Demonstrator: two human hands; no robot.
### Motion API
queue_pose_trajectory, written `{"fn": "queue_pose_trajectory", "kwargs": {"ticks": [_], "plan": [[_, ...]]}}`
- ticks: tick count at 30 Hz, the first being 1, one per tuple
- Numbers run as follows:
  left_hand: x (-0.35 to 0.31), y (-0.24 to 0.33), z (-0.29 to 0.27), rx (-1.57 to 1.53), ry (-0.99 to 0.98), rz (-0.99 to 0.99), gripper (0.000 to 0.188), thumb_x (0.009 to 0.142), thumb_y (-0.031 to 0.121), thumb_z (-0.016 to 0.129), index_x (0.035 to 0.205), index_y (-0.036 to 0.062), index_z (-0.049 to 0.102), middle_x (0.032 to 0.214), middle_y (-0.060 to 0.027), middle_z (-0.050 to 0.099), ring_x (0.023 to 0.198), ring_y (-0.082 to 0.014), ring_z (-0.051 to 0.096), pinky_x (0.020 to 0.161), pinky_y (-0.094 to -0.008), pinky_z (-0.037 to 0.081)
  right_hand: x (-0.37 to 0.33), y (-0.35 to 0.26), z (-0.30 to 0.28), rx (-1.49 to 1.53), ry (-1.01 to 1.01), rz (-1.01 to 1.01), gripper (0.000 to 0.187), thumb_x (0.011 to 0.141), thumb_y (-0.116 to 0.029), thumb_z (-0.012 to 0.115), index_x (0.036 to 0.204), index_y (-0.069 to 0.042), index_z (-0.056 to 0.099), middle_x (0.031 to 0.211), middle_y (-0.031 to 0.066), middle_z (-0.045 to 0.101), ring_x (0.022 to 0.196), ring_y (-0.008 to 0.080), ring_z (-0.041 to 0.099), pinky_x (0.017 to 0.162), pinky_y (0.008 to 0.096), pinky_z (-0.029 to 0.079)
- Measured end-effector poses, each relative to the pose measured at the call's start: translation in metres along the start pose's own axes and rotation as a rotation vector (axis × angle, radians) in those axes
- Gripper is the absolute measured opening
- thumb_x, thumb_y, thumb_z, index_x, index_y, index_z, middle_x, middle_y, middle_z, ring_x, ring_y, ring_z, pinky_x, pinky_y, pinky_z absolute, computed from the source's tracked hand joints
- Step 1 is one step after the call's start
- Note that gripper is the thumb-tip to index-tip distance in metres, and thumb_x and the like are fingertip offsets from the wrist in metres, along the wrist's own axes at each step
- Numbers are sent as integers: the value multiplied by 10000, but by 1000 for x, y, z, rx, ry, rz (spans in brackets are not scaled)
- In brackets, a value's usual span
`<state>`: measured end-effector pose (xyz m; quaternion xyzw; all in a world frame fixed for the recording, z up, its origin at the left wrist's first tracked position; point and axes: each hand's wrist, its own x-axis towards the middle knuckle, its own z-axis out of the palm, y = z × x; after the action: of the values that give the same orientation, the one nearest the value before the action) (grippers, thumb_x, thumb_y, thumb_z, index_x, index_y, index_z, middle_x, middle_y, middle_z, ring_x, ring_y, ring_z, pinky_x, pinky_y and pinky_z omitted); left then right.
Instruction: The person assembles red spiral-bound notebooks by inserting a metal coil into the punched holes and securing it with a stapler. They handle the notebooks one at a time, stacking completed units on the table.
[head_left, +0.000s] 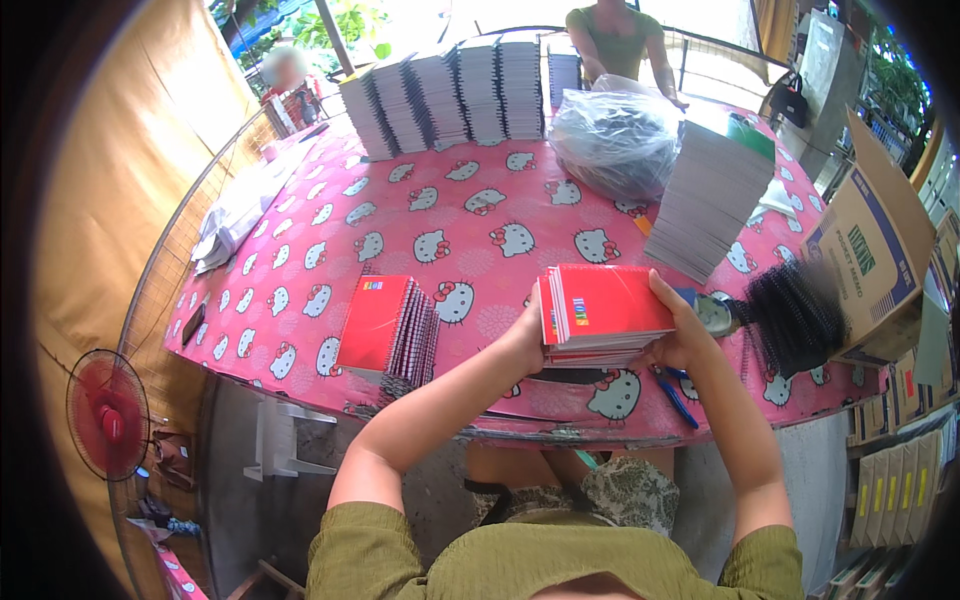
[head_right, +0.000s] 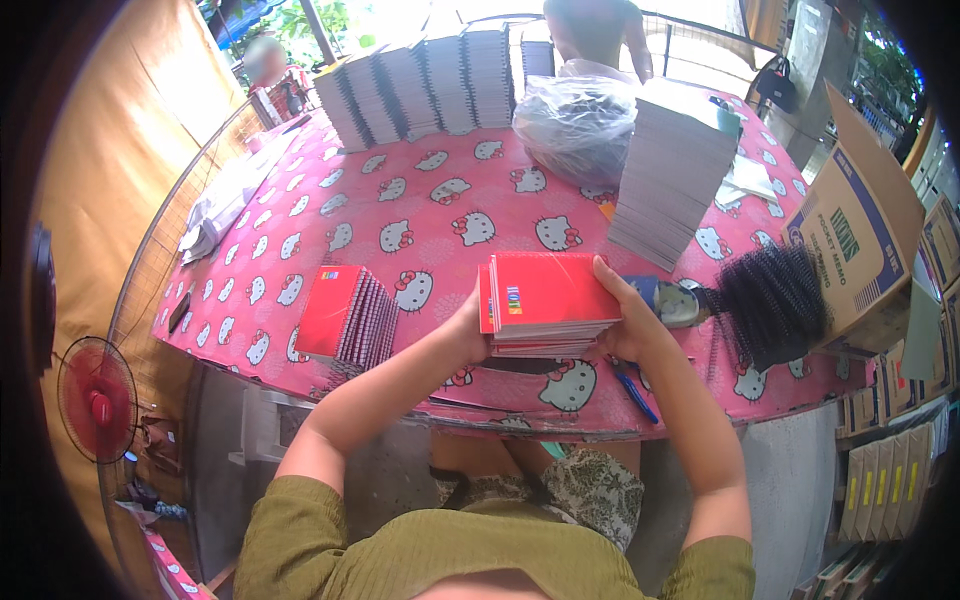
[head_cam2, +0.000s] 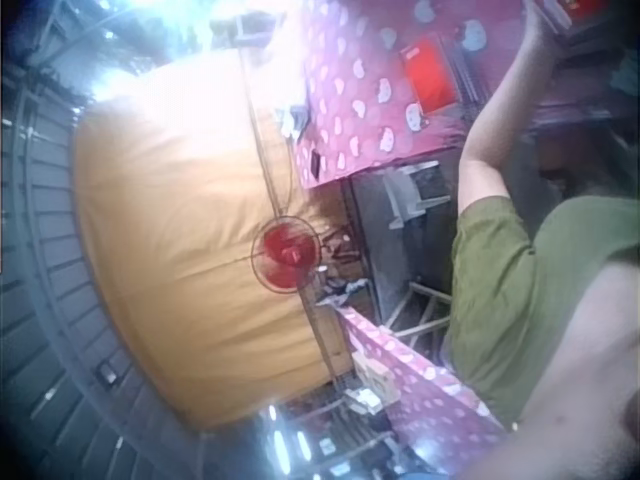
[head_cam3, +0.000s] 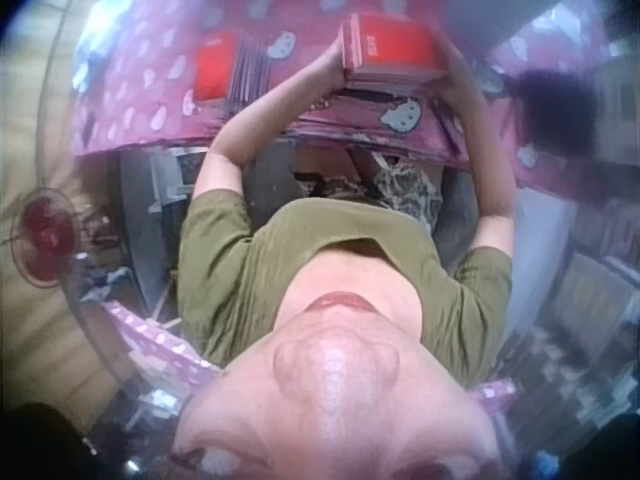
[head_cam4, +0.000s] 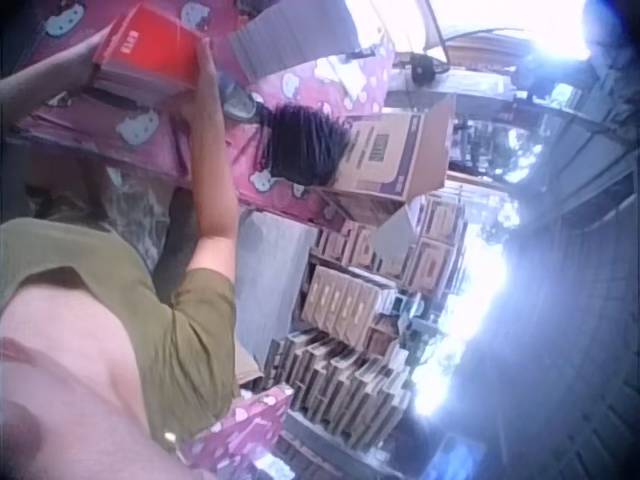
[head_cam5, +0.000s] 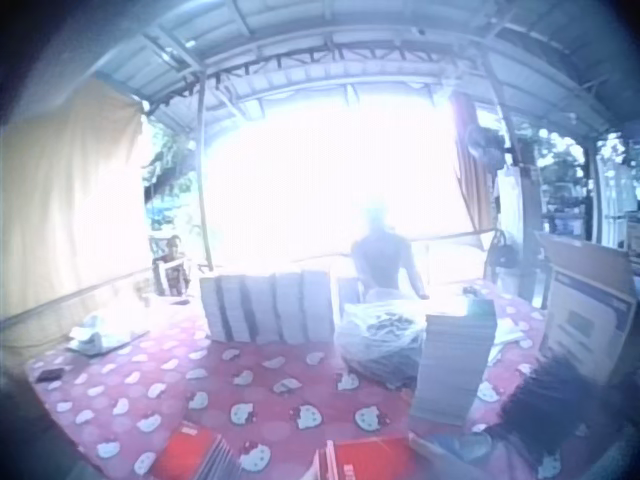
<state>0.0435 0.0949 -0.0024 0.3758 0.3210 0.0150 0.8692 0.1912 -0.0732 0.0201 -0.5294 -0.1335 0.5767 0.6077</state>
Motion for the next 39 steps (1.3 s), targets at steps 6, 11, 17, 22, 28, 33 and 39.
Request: {"fn": "queue_pose_trajectory", "kwargs": {"ticks": [6, 11, 17, 22, 28, 33, 39], "plan": [[-6, -14, 0, 1, 49, 67, 907, 860, 795, 201, 1363, 64, 388, 1266, -178, 549, 1095, -295, 619, 855, -484, 558, -4, 1, 7, 100, 19, -74, 689, 861, -642, 521, 1283, -96, 522, 1107, 152, 656, 902, 352, 675, 660, 574, 558], [-8, -38, -22, -12, 168, 117, 856, 844, 790, 332, 1234, 41, 473, 1172, -156, 588, 1042, -270, 643, 787, -445, 591, -12, 10, 16, 23, -43, -120, 641, 873, -632, 519, 1293, -148, 515, 1195, 85, 616, 1025, 301, 620, 716, 554, 518], [-63, -41, -36, -102, 219, -64, 536, 950, 545, 439, 1188, 75, 535, 1103, -112, 640, 948, -228, 663, 752, -424, 578, -38, 28, 51, -58, 32, 86, 715, 849, -702, 492, 1334, -177, 478, 1213, 70, 599, 1055, 263, 603, 718, 499, 519], [-65, -58, -66, -66, 238, 5, 496, 977, 493, 441, 1252, 83, 487, 1170, -131, 620, 1048, -241, 630, 843, -444, 555, -39, 45, 62, -144, 23, 78, 790, 839, -727, 487, 1375, -149, 440, 1305, 77, 529, 1185, 239, 515, 795, 503, 488], [-102, -34, -44, -89, 202, 409, 753, 971, 589, 333, 1485, 50, 224, 1518, -165, 292, 1383, -280, 322, 1142, -404, 265, -30, 50, 54, -327, 80, 101, 854, 841, -760, 441, 1384, -102, 429, 1362, 83, 484, 1229, 261, 474, 920, 449, 417], [-125, -16, -44, 107, 140, 496, 739, 976, 315, 527, 1516, 56, 93, 1572, -187, 127, 1445, -245, 189, 1149, -345, 196, -22, 53, 39, -518, 212, -221, 893, 859, -775, 359, 1384, -55, 425, 1301, 81, 539, 1193, 175, 461, 938, 357, 386], [-134, -14, -38, 162, 106, 570, 813, 945, 292, 590, 1516, 49, 65, 1552, -260, 91, 1448, -296, 158, 1153, -381, 199, -28, 43, 50, -390, 237, -478, 377, 865, -182, 730, 1126, 37, 567, 971, 62, 660, 873, 73, 601, 711, 214, 485]]}}
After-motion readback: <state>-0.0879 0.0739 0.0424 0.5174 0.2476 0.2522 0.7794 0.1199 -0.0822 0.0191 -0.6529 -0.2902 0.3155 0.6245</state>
